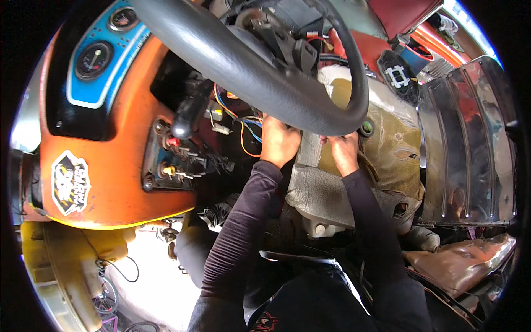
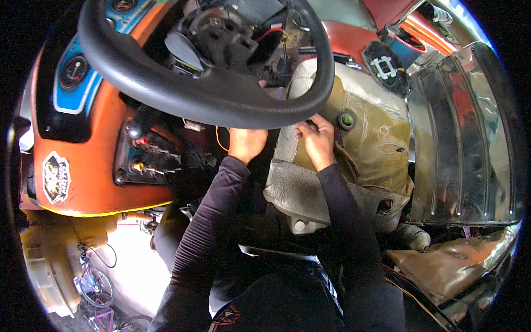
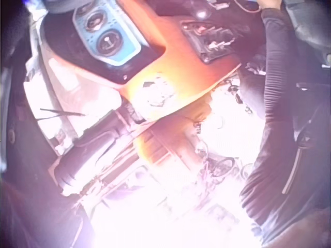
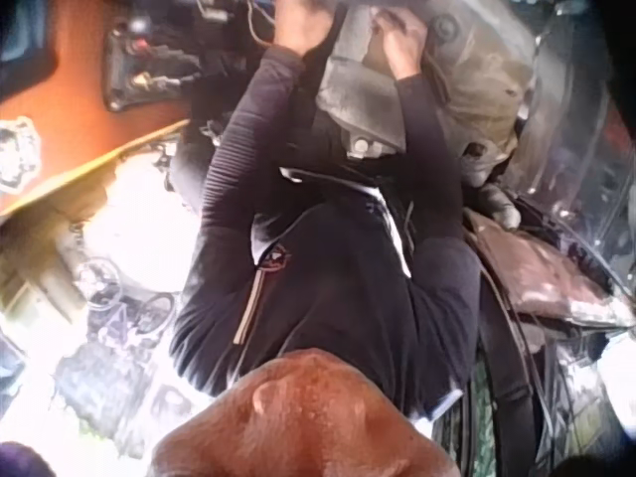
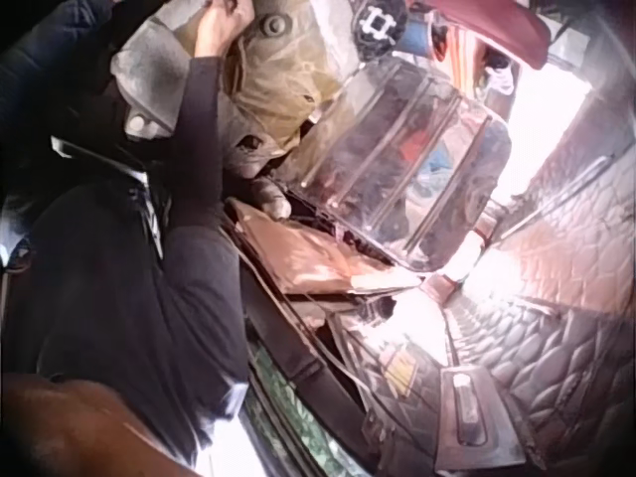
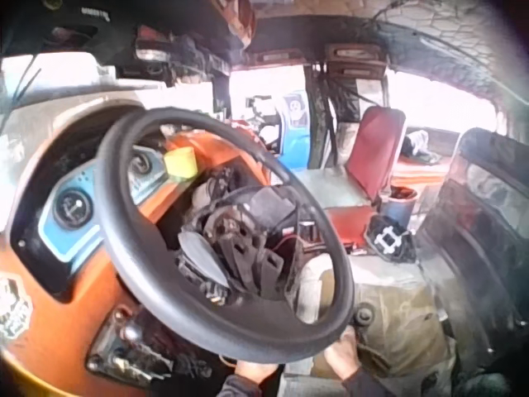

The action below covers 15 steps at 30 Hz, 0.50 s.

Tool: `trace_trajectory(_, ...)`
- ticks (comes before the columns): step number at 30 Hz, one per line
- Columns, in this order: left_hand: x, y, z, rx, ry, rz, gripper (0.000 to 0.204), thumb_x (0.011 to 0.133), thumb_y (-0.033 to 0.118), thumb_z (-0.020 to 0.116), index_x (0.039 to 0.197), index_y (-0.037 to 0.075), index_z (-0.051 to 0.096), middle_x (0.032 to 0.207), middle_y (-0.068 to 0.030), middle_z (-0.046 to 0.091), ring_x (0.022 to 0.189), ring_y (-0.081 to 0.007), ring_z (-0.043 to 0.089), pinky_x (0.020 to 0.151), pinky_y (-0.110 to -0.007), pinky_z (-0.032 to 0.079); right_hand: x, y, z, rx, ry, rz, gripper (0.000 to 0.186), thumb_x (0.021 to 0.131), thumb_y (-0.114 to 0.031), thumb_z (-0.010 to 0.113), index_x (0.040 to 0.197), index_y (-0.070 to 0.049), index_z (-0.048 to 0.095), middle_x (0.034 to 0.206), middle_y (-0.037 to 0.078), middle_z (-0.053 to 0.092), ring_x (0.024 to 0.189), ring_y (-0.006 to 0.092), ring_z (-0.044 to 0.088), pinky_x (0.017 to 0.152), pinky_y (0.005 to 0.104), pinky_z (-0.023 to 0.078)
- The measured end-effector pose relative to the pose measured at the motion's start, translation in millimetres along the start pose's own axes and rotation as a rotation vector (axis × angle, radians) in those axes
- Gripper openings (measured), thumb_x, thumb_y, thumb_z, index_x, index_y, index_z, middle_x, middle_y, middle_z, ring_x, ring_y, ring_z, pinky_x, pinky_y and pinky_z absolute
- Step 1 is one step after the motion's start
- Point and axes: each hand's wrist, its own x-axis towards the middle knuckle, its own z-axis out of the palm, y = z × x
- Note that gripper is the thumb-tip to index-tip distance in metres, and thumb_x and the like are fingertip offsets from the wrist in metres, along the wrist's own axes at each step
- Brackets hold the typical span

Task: The person works inside a vehicle cabin, manipulating a bundle of multicolored wires near the steering column. They use pliers to strip and cut wires, then connect and organize them by hand. The task involves repeated handling of individual wires and connectors throughout the clip.

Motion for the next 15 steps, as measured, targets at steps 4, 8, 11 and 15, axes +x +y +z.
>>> trace_trajectory(4, -21.3, -19.5, -0.2, -0.021, -0.032, -0.265, 0.046, 0.075, -0.010, 0.066, 0.120, -0.003, 0.065, 0.134, -0.0269, 0.061, 0.127, -0.0472, 0.057, 0.109, -0.048, 0.046, -10.6, 6.3, 6.4, -0.080, -0.054, -0.063, 0.007, 0.100, -0.001, 0.069, 0.106, 0.002, 0.071, 0.089, 0.001, 0.069, 0.074, 0.0062, 0.063, 0.067, 0.0243, 0.053)
trace_trajectory(8, -36.8, 11.4, -19.6, 0.046, 0.008, -0.282, 0.056, 0.075, -0.012, 0.062, 0.130, -0.002, 0.062, 0.142, -0.0244, 0.058, 0.132, -0.0442, 0.057, 0.113, -0.046, 0.045, -12.7, 22.9, 4.9, -0.137, 0.002, -0.085, 0.012, 0.099, -0.003, 0.073, 0.110, 0.001, 0.073, 0.094, -0.001, 0.069, 0.076, 0.0035, 0.060, 0.068, 0.0217, 0.050)
trace_trajectory(11, -52.1, 43.1, -36.1, 0.037, 0.098, -0.199, 0.057, 0.075, -0.013, 0.059, 0.129, 0.001, 0.065, 0.140, -0.0227, 0.060, 0.132, -0.0416, 0.059, 0.112, -0.045, 0.046, -11.9, 20.7, 0.2, -0.129, -0.052, -0.149, 0.015, 0.101, -0.006, 0.072, 0.115, 0.000, 0.073, 0.097, 0.001, 0.070, 0.081, 0.0079, 0.064, 0.073, 0.0243, 0.053)
trace_trajectory(15, -89.2, 69.2, -57.7, 0.198, 0.173, -0.130, 0.045, 0.081, -0.009, 0.062, 0.124, 0.003, 0.069, 0.130, -0.0202, 0.065, 0.122, -0.0387, 0.066, 0.105, -0.043, 0.052, -13.8, 21.6, -2.6, -0.176, -0.081, -0.192, 0.014, 0.102, -0.005, 0.070, 0.114, 0.001, 0.073, 0.096, 0.001, 0.068, 0.081, 0.0075, 0.063, 0.074, 0.0238, 0.053)
